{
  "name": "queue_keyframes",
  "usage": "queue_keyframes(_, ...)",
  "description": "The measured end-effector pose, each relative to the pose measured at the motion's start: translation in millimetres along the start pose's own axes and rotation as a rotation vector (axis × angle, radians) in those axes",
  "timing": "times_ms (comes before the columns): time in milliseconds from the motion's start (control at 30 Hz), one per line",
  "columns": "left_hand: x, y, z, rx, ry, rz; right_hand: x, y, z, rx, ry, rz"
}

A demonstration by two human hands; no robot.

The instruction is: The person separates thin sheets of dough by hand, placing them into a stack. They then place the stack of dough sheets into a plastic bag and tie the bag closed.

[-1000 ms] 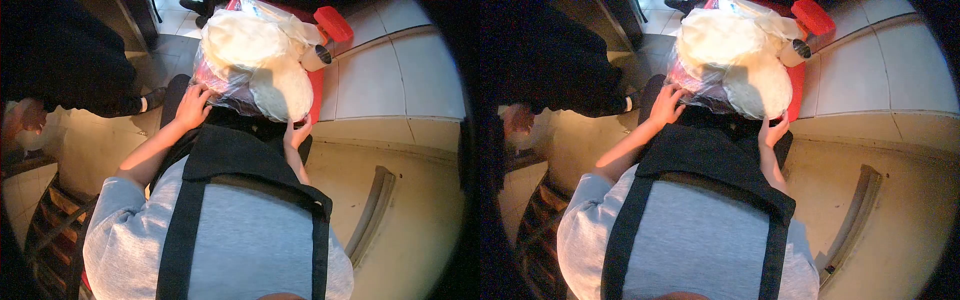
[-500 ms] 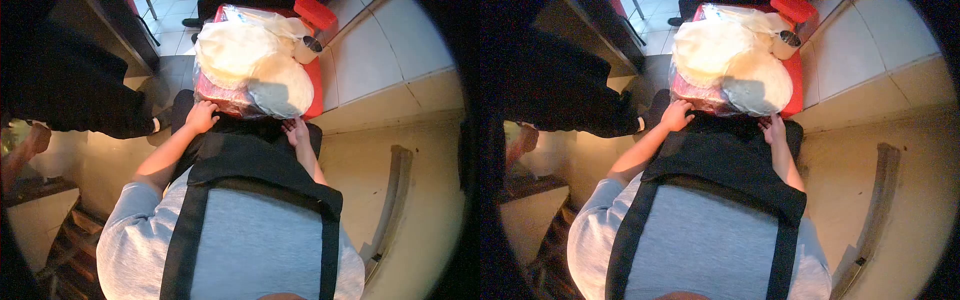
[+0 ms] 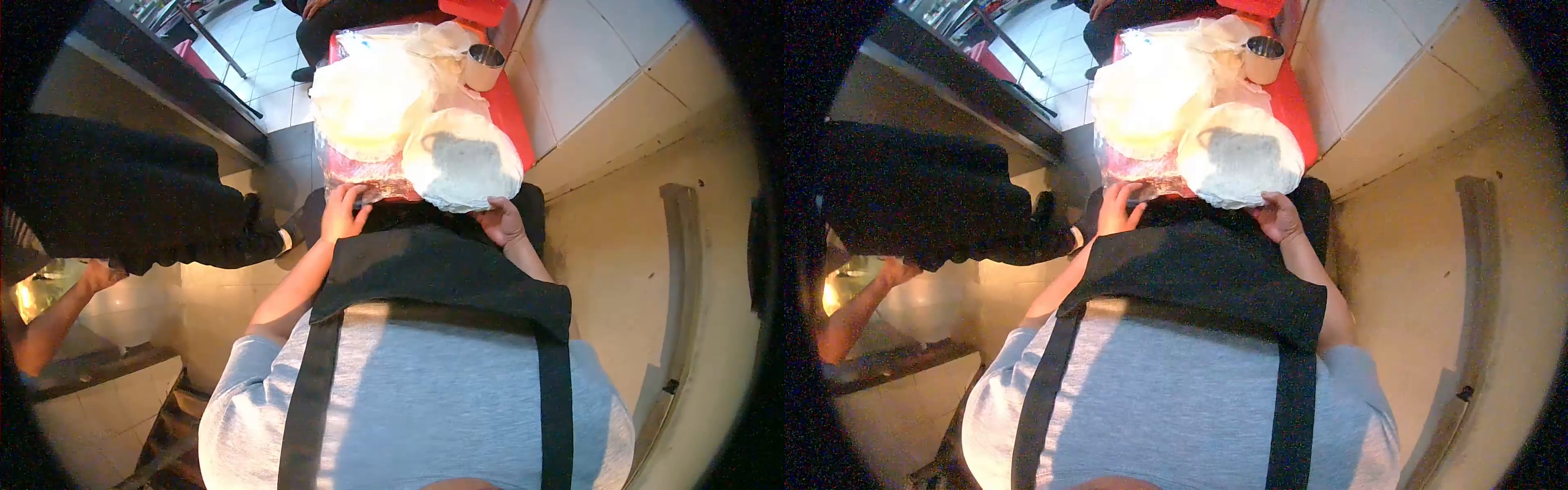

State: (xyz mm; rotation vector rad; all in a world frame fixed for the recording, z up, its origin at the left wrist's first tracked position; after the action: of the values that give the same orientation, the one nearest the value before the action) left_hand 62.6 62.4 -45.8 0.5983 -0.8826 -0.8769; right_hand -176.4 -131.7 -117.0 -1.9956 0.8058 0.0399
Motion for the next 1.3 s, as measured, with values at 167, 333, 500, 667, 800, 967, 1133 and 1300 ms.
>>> queue_keyframes(167,18.9,-117.3,16.9,-1.082,0.516,-0.399,-3.2,-0.3,3.8,-0.020,-0.083,-0.020)
queue_keyframes(333,26.8,-153.6,35.9,-1.262,0.900,-0.424,-6.0,-10.9,14.1,-0.030,-0.169,-0.220)
queue_keyframes(500,26.3,-140.5,65.9,-1.293,1.043,-0.363,-10.4,-27.1,8.3,0.154,-0.108,-0.323)
queue_keyframes(667,33.1,-130.4,88.1,-1.632,0.934,-0.419,-29.3,-53.3,33.8,-0.105,-0.272,-0.384)
queue_keyframes(800,68.1,-104.7,78.5,-1.322,0.517,-0.137,-35.1,-51.5,56.3,-0.375,-0.398,-0.395)
queue_keyframes(967,110.5,-42.9,147.9,-0.875,0.130,-0.302,-7.9,-38.0,50.1,0.047,-0.352,-0.538)
queue_keyframes(1133,139.3,3.9,202.1,-1.480,0.146,-0.444,0.4,-52.3,4.3,0.187,-0.096,-0.227)
queue_keyframes(1300,180.1,45.6,148.6,-1.122,0.142,-0.323,-18.1,-104.2,-81.8,-0.252,0.459,-0.143)
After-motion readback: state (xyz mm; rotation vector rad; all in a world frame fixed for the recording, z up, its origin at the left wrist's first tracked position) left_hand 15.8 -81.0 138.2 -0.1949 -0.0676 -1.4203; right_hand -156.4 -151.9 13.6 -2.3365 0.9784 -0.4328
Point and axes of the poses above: each hand's wrist, its own x-axis towards the middle knuckle, its own y-axis out of the back of the hand, z = x × y, the point moved 9 cm from there along x, towards the middle knuckle, and after that the axes turned 3 degrees about -y, right-handed, at the moved point
